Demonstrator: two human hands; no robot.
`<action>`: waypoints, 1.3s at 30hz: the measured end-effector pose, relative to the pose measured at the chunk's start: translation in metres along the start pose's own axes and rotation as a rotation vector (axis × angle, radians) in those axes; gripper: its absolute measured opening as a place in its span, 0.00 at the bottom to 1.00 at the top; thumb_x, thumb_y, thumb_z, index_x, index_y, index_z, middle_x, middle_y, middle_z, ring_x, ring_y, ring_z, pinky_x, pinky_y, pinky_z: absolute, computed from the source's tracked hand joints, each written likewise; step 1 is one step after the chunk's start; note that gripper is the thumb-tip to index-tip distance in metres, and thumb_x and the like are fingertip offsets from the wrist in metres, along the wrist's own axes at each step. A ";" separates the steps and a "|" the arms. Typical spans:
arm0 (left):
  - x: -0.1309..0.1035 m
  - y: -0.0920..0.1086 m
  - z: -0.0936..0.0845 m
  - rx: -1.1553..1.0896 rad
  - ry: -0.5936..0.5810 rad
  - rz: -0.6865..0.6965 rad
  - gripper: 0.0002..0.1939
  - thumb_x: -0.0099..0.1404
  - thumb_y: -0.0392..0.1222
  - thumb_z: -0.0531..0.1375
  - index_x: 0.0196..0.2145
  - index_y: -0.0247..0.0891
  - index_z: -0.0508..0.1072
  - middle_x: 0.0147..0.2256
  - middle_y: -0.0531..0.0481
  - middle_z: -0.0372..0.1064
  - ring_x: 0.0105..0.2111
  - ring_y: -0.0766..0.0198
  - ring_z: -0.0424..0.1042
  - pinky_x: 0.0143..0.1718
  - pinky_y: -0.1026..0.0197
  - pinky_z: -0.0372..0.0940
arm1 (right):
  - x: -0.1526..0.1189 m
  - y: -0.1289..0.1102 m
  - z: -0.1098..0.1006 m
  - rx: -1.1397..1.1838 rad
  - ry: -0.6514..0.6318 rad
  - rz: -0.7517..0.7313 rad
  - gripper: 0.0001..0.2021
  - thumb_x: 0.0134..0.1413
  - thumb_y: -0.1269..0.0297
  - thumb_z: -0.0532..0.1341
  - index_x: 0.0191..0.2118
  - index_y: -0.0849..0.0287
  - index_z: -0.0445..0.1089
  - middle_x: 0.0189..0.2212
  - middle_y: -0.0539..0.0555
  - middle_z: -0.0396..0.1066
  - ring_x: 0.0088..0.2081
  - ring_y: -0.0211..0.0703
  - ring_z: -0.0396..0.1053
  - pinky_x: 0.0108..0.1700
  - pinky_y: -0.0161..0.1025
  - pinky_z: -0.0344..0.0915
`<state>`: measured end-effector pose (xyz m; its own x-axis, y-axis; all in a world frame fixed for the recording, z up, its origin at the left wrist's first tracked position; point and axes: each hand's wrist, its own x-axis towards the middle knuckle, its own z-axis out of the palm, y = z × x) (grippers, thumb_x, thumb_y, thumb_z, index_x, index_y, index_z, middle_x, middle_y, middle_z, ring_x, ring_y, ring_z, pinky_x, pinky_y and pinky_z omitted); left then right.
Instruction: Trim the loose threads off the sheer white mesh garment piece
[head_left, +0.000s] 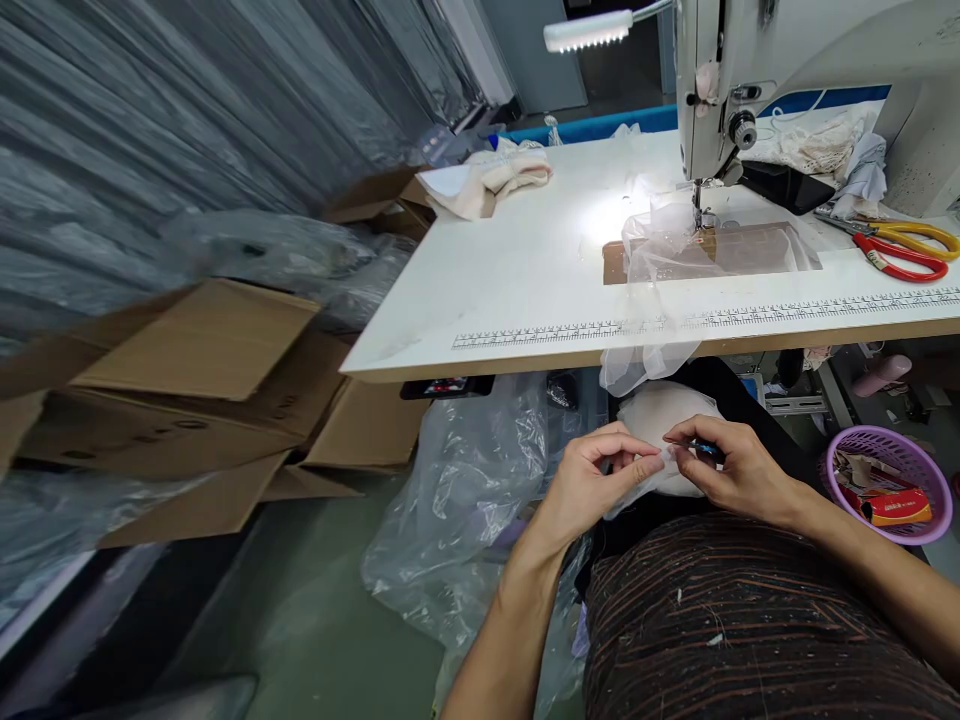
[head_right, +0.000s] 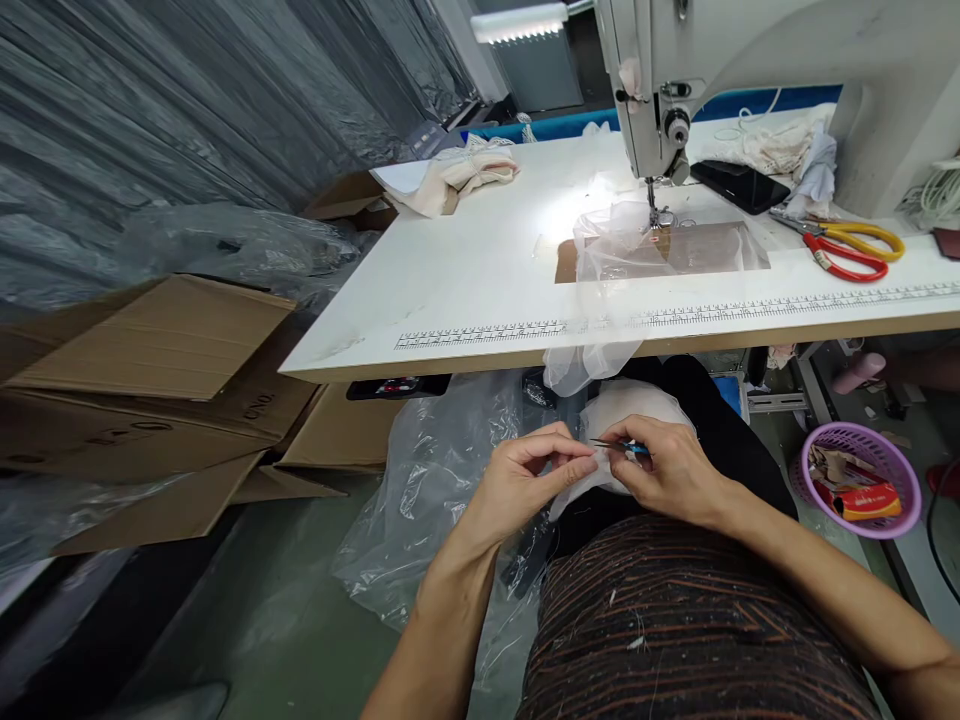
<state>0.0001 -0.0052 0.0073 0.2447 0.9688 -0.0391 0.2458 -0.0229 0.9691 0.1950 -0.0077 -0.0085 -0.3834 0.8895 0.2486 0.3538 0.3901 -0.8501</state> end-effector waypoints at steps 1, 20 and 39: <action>0.000 0.000 -0.001 0.009 0.021 0.026 0.06 0.55 0.45 0.69 0.27 0.39 0.82 0.22 0.53 0.64 0.24 0.68 0.62 0.26 0.64 0.58 | 0.000 0.001 0.000 0.009 -0.001 0.011 0.08 0.58 0.67 0.56 0.38 0.60 0.73 0.30 0.55 0.76 0.28 0.39 0.69 0.32 0.35 0.64; 0.008 -0.017 0.006 -0.128 0.015 0.012 0.14 0.54 0.52 0.69 0.28 0.38 0.83 0.25 0.49 0.71 0.26 0.66 0.66 0.27 0.64 0.60 | 0.005 0.006 -0.001 0.092 -0.091 0.140 0.11 0.61 0.60 0.56 0.35 0.60 0.70 0.25 0.50 0.69 0.27 0.37 0.62 0.31 0.34 0.60; -0.004 -0.017 0.009 0.337 0.175 0.591 0.08 0.59 0.49 0.66 0.26 0.47 0.80 0.27 0.51 0.78 0.27 0.60 0.73 0.37 0.54 0.63 | 0.010 -0.004 -0.005 0.538 -0.267 0.446 0.18 0.51 0.50 0.58 0.20 0.57 0.61 0.14 0.45 0.59 0.15 0.30 0.49 0.18 0.31 0.47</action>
<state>0.0031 -0.0107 -0.0107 0.2790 0.7955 0.5378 0.4023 -0.6054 0.6868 0.1943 0.0015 -0.0003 -0.5191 0.8215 -0.2359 0.0845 -0.2253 -0.9706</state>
